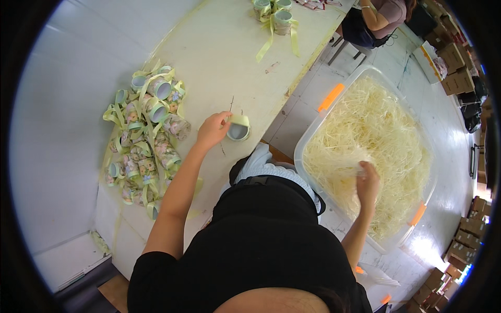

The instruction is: The person places bundles of decorative filler into small containers, pressing the material inside by hand.

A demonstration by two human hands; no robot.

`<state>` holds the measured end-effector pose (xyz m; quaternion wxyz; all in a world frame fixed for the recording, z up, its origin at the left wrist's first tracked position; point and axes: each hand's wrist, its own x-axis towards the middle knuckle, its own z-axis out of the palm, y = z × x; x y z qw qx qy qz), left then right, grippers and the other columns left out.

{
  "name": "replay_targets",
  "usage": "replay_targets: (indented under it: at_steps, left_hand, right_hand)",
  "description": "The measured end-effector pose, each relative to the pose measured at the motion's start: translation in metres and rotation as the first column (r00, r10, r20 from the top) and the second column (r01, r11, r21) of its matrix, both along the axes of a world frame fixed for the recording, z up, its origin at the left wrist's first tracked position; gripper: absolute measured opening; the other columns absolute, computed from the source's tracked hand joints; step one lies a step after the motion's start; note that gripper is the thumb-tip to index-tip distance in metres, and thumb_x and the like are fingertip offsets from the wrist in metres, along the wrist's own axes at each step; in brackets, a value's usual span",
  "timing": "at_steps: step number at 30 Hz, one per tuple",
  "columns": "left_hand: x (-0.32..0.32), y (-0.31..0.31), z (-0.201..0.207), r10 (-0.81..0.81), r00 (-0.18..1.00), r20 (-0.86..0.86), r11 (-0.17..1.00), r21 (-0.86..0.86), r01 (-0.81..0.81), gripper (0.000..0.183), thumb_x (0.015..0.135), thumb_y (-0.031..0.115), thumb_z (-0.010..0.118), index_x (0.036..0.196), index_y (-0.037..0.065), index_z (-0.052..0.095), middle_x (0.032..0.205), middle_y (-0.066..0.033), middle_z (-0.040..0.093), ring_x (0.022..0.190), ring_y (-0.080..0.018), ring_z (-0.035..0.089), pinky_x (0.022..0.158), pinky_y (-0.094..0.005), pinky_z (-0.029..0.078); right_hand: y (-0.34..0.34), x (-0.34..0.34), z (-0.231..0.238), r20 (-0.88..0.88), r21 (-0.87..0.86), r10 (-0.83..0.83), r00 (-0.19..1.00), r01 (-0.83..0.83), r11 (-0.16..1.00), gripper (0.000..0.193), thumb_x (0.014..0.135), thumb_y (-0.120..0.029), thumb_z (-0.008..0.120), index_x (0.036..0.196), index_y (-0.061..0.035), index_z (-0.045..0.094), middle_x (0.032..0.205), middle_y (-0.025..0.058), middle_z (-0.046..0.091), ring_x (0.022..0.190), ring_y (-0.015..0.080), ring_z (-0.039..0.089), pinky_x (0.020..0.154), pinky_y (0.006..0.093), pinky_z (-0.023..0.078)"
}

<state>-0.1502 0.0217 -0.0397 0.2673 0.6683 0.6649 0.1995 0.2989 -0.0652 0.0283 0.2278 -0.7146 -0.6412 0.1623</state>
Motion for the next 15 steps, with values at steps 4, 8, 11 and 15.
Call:
replay_targets:
  at_steps: [4, 8, 11, 15]
  left_hand:
    - [-0.001, 0.019, 0.020, 0.064, 0.993, -0.094, 0.998, 0.000, -0.065, 0.016, 0.084, 0.023, 0.054, 0.086, 0.009, 0.062, 0.076, -0.0122, 0.061, 0.072, -0.0321, 0.058, 0.063, -0.0393, 0.045]
    - [-0.024, 0.042, 0.022, -0.147, 0.948, -0.281, 0.976, -0.198, 0.093, 0.027, 0.081, 0.031, 0.058, 0.097, 0.010, 0.058, 0.080, -0.0138, 0.064, 0.079, -0.0322, 0.061, 0.067, -0.0418, 0.048]
    - [-0.009, 0.045, 0.047, -0.423, 0.781, -0.460, 0.831, -0.541, 0.132, 0.045, 0.076, 0.035, 0.063, 0.112, 0.011, 0.053, 0.088, -0.0139, 0.065, 0.088, -0.0321, 0.062, 0.073, -0.0418, 0.049]
    - [0.004, 0.038, 0.046, -0.362, 0.840, -0.404, 0.925, -0.269, 0.269, 0.060, 0.069, 0.033, 0.070, 0.121, 0.012, 0.048, 0.101, -0.0126, 0.064, 0.100, -0.0313, 0.059, 0.082, -0.0393, 0.048]
  right_hand:
    - [0.009, 0.012, 0.030, -0.097, 0.237, -0.181, 0.979, 0.199, 0.951, 0.016, 0.081, 0.002, 0.053, 0.095, -0.0012, 0.060, 0.091, 0.0096, 0.065, 0.078, 0.0191, 0.062, 0.059, 0.0271, 0.047]
    - [0.019, 0.023, 0.046, -0.348, 0.370, -0.125, 0.929, 0.259, 0.892, 0.019, 0.083, 0.002, 0.050, 0.099, 0.0017, 0.059, 0.092, 0.0067, 0.064, 0.082, 0.0131, 0.060, 0.065, 0.0252, 0.048]
    - [0.021, 0.022, 0.052, -0.495, 0.474, -0.079, 0.865, 0.345, 0.810, 0.026, 0.083, 0.003, 0.047, 0.107, 0.0028, 0.056, 0.097, 0.0061, 0.062, 0.085, 0.0111, 0.059, 0.074, 0.0243, 0.048]
    - [0.010, 0.022, 0.048, -0.622, 0.452, -0.041, 0.782, 0.401, 0.797, 0.035, 0.082, 0.002, 0.049, 0.117, 0.0005, 0.051, 0.111, 0.0087, 0.057, 0.097, 0.0152, 0.057, 0.086, 0.0287, 0.045]
